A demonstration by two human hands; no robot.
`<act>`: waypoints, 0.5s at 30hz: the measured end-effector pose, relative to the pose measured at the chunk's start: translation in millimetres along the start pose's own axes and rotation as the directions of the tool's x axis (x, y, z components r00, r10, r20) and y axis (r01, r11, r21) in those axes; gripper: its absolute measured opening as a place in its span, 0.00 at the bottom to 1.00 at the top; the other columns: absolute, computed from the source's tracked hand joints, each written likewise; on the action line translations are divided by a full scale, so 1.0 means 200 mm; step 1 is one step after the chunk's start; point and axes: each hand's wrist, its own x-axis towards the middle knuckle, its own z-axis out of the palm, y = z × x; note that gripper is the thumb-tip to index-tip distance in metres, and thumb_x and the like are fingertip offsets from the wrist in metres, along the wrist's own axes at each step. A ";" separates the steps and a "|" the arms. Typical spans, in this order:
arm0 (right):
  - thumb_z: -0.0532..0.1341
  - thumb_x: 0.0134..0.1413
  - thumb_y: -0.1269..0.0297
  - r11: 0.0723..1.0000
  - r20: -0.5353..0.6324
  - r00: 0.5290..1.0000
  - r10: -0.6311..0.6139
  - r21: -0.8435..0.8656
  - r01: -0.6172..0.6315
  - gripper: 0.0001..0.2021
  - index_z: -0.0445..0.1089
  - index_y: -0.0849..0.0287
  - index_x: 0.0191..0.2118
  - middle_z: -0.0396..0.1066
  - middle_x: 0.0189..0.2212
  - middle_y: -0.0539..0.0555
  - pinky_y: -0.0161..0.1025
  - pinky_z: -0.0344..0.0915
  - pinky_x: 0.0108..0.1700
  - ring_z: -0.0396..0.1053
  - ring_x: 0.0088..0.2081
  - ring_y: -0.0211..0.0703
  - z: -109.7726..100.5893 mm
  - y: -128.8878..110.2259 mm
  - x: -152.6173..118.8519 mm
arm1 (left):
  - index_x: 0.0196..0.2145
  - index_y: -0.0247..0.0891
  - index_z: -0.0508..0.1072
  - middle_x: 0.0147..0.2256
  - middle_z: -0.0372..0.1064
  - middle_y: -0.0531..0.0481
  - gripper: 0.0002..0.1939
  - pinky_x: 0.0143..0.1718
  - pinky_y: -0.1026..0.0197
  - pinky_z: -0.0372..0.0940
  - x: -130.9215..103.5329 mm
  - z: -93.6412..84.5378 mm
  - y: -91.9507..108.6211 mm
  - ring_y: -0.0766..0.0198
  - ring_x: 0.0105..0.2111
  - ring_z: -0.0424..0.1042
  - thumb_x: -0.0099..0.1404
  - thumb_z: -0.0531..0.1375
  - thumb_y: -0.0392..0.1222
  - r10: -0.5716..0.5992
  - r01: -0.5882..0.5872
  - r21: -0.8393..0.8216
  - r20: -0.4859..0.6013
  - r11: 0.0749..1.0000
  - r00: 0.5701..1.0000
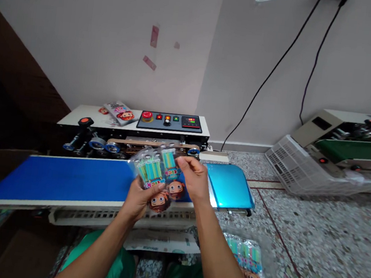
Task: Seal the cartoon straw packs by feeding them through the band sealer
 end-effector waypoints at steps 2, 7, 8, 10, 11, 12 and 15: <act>0.59 0.52 0.50 1.000 -0.105 0.994 -0.021 -0.025 0.019 0.14 0.69 0.58 0.33 0.68 0.27 0.48 0.33 0.61 0.32 0.63 0.28 0.36 -0.05 0.01 0.03 | 0.46 0.35 0.69 0.38 0.76 0.45 0.29 0.42 0.56 0.68 0.00 -0.01 -0.01 0.58 0.35 0.75 0.45 0.71 0.38 0.004 -0.004 0.007 -0.024 1.000 1.000; 0.53 0.56 0.48 0.915 -0.232 0.968 -0.098 -0.404 -0.004 0.18 0.67 0.59 0.35 0.64 0.24 0.48 0.33 0.57 0.28 0.60 0.26 0.37 -0.30 0.06 0.09 | 0.43 0.33 0.70 0.35 0.76 0.45 0.27 0.38 0.55 0.69 0.00 -0.02 -0.01 0.58 0.32 0.76 0.44 0.71 0.40 -0.020 0.021 0.029 -0.038 0.999 0.999; 0.52 0.56 0.48 0.875 -0.236 0.965 -0.113 -0.485 -0.016 0.18 0.67 0.59 0.35 0.64 0.24 0.48 0.34 0.57 0.29 0.60 0.26 0.38 -0.36 0.08 0.10 | 0.41 0.33 0.70 0.34 0.76 0.45 0.26 0.38 0.55 0.69 0.00 -0.01 -0.01 0.57 0.32 0.76 0.44 0.71 0.40 -0.031 0.032 0.026 -0.037 0.999 0.999; 0.50 0.57 0.50 0.789 -0.235 0.964 -0.123 -0.613 -0.049 0.18 0.67 0.60 0.35 0.66 0.24 0.50 0.35 0.57 0.29 0.62 0.27 0.40 -0.45 0.13 0.12 | 0.39 0.34 0.70 0.33 0.76 0.47 0.25 0.37 0.55 0.69 0.00 -0.01 0.00 0.57 0.31 0.76 0.43 0.72 0.40 -0.046 0.046 0.012 -0.044 0.999 0.998; 0.50 0.57 0.51 0.747 -0.233 0.966 -0.116 -0.662 -0.070 0.18 0.68 0.60 0.35 0.67 0.25 0.51 0.36 0.57 0.30 0.62 0.27 0.41 -0.49 0.15 0.13 | 0.38 0.35 0.70 0.32 0.76 0.48 0.25 0.36 0.56 0.69 0.00 0.00 0.00 0.57 0.31 0.76 0.42 0.72 0.40 -0.051 0.051 0.002 -0.049 0.999 0.997; 0.50 0.57 0.52 0.705 -0.232 0.967 -0.103 -0.703 -0.093 0.18 0.68 0.61 0.34 0.68 0.25 0.53 0.36 0.56 0.30 0.63 0.28 0.42 -0.52 0.17 0.14 | 0.38 0.35 0.70 0.32 0.76 0.49 0.25 0.36 0.56 0.69 0.00 0.00 0.00 0.58 0.30 0.76 0.41 0.72 0.39 -0.055 0.055 -0.005 -0.052 0.998 0.997; 0.50 0.57 0.55 0.598 -0.214 0.975 -0.050 -0.789 -0.143 0.17 0.69 0.62 0.34 0.70 0.26 0.56 0.37 0.55 0.31 0.65 0.28 0.45 -0.53 0.22 0.17 | 0.38 0.35 0.70 0.31 0.76 0.49 0.25 0.35 0.57 0.70 0.00 0.01 0.00 0.59 0.30 0.76 0.42 0.72 0.39 -0.065 0.065 -0.010 -0.042 0.998 0.997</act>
